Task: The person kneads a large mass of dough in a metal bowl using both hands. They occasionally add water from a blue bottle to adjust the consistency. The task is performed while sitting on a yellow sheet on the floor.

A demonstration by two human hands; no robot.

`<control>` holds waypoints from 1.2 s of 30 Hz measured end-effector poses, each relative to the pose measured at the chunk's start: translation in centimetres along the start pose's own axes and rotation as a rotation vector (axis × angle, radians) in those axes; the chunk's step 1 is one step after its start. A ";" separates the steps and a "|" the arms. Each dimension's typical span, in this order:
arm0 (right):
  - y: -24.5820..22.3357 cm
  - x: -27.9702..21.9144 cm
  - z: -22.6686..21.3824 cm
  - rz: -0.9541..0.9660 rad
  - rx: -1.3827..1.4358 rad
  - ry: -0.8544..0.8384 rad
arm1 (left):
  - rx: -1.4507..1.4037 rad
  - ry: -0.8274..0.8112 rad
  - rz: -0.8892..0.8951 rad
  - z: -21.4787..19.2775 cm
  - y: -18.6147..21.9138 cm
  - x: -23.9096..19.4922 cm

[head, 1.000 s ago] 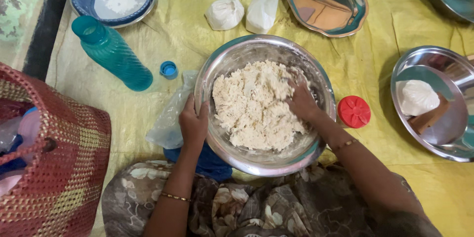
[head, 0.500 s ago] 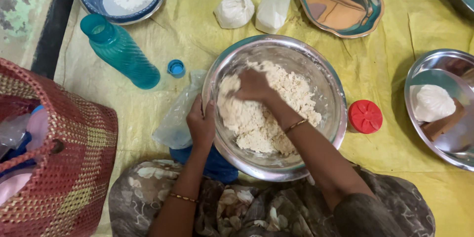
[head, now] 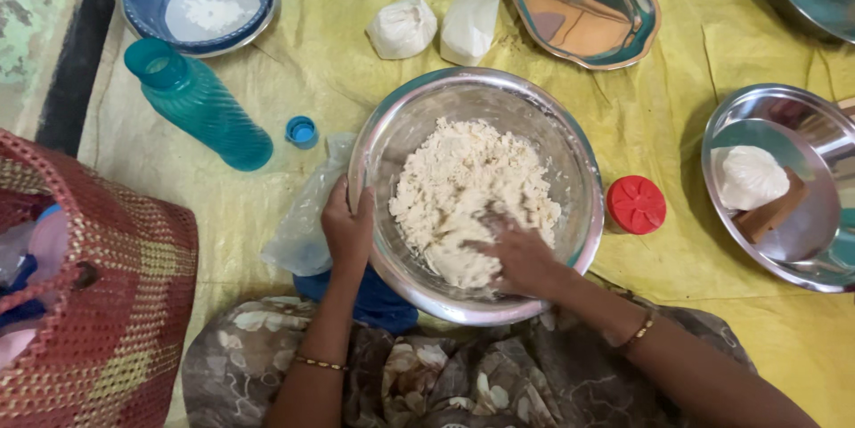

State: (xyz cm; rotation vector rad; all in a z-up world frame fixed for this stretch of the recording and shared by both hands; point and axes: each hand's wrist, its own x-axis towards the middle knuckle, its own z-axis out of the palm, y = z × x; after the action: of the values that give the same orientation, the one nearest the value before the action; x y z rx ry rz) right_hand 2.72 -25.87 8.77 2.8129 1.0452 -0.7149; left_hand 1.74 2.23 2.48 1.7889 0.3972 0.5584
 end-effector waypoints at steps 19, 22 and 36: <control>7.7 18.9 -3.3 0.224 0.235 0.205 | 0.014 0.005 -0.023 0.4 0.8 0.2; 2.0 18.4 -4.7 0.131 0.227 0.174 | -0.056 0.030 0.015 0.7 0.8 0.0; 0.4 2.0 -3.1 -0.074 -0.081 0.079 | 0.037 0.005 0.019 0.2 0.9 0.3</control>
State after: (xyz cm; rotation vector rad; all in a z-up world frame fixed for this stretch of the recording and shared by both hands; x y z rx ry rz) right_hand 5.55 -24.31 10.60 2.7674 1.1681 -0.5574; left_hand 2.09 2.03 3.31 1.8289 0.3961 0.5724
